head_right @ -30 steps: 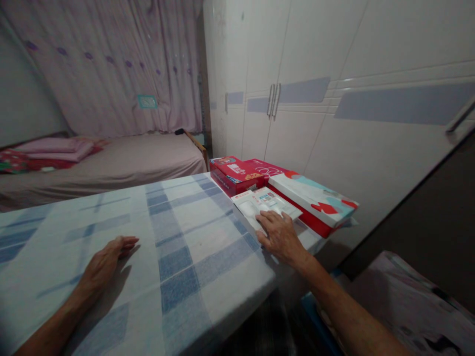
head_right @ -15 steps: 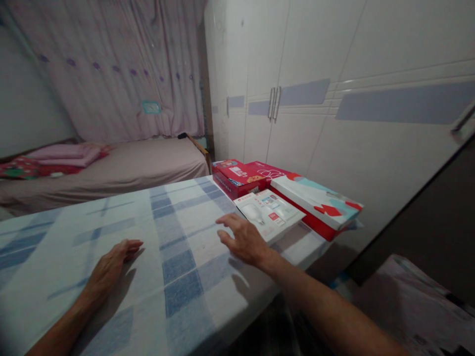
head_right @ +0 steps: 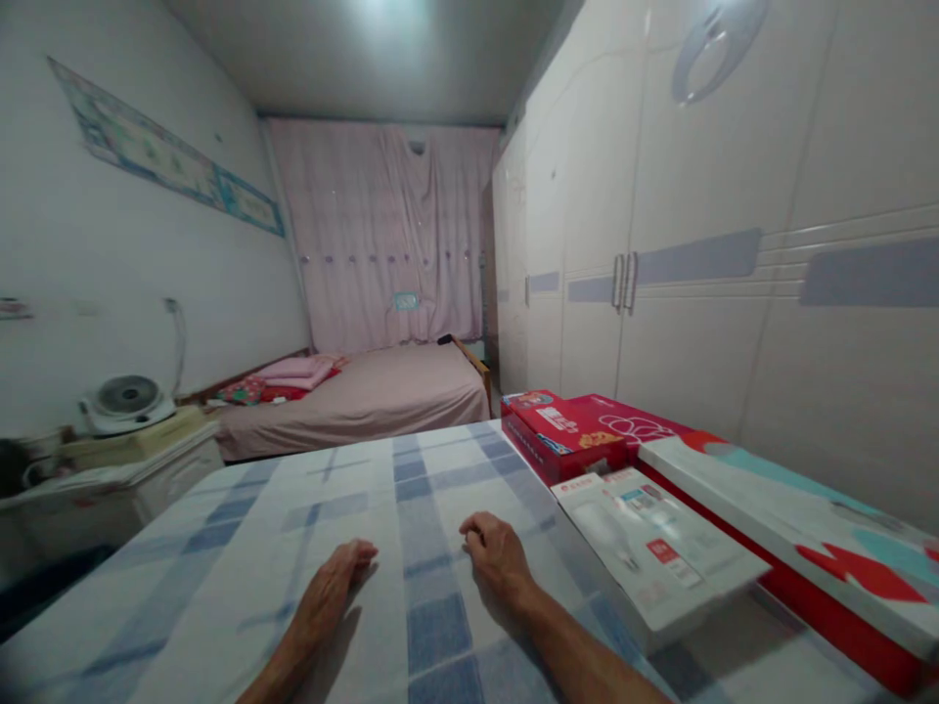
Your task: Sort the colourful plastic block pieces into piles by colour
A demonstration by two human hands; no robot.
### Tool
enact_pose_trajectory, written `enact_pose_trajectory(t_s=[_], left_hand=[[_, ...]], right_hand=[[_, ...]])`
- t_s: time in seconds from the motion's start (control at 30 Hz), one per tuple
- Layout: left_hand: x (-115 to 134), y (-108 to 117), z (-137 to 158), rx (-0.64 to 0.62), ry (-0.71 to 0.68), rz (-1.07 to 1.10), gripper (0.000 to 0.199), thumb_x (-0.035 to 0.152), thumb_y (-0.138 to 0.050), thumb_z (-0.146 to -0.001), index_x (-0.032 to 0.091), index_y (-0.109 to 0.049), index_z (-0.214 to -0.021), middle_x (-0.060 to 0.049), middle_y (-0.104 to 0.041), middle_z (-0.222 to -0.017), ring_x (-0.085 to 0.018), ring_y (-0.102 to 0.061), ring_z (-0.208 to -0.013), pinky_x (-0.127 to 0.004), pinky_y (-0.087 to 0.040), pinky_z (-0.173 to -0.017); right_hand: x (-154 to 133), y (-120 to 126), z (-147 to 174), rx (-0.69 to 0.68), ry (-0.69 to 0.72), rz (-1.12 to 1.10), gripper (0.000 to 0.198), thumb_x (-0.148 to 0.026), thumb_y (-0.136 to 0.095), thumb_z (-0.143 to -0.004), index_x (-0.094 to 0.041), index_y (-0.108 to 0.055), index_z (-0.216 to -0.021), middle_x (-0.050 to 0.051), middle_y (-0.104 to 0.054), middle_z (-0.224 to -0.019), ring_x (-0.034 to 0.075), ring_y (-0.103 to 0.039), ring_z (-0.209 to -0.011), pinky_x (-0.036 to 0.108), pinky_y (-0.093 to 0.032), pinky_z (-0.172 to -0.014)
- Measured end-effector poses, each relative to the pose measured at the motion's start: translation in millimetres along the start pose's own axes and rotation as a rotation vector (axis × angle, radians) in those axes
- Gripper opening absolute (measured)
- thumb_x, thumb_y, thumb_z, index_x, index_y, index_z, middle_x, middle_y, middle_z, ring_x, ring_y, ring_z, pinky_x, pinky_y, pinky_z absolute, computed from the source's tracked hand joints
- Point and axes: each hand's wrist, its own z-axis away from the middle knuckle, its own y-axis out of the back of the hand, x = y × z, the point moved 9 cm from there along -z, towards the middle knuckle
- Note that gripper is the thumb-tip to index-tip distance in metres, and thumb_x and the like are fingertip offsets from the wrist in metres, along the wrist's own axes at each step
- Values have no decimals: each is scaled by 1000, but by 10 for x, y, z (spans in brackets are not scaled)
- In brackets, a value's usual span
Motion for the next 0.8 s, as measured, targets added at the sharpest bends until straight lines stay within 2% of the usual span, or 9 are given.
enact_pose_trajectory(t_s=[0.1, 0.27, 0.53, 0.8], left_hand=[[-51, -11, -13, 5, 13, 36, 41, 50, -36, -88, 21, -65, -90, -15, -63, -104, -26, -62, -104, -43, -50, -99], [-92, -19, -18, 7, 61, 60, 45, 53, -34, -88, 21, -65, -88, -16, -62, -104, -27, -61, -104, -44, -50, -100], [-100, 15, 15, 19, 1, 9, 39, 50, -43, -83, 23, -68, -95, -14, -62, -108, -29, -60, -109, -43, -50, -101], [142, 60, 45, 51, -120, -129, 33, 44, -53, -80, 21, -69, -97, -11, -64, -95, -26, -62, -100, -38, -54, -94]], right_hand=[[-41, -25, 35, -16, 57, 90, 26, -20, -42, -78, -20, -67, -84, 4, -69, -83, 19, -63, -82, 29, -44, -77], [-60, -32, 24, -15, 71, 143, 22, -19, -44, -77, -21, -65, -82, 4, -69, -85, 19, -63, -84, 29, -42, -77], [-45, -30, 24, -7, 67, 115, 22, -18, -43, -77, -22, -64, -82, 3, -68, -83, 19, -62, -83, 29, -41, -76], [50, -100, -13, -42, 34, 102, 23, -18, -45, -76, -21, -66, -84, 2, -68, -84, 17, -61, -83, 26, -39, -76]])
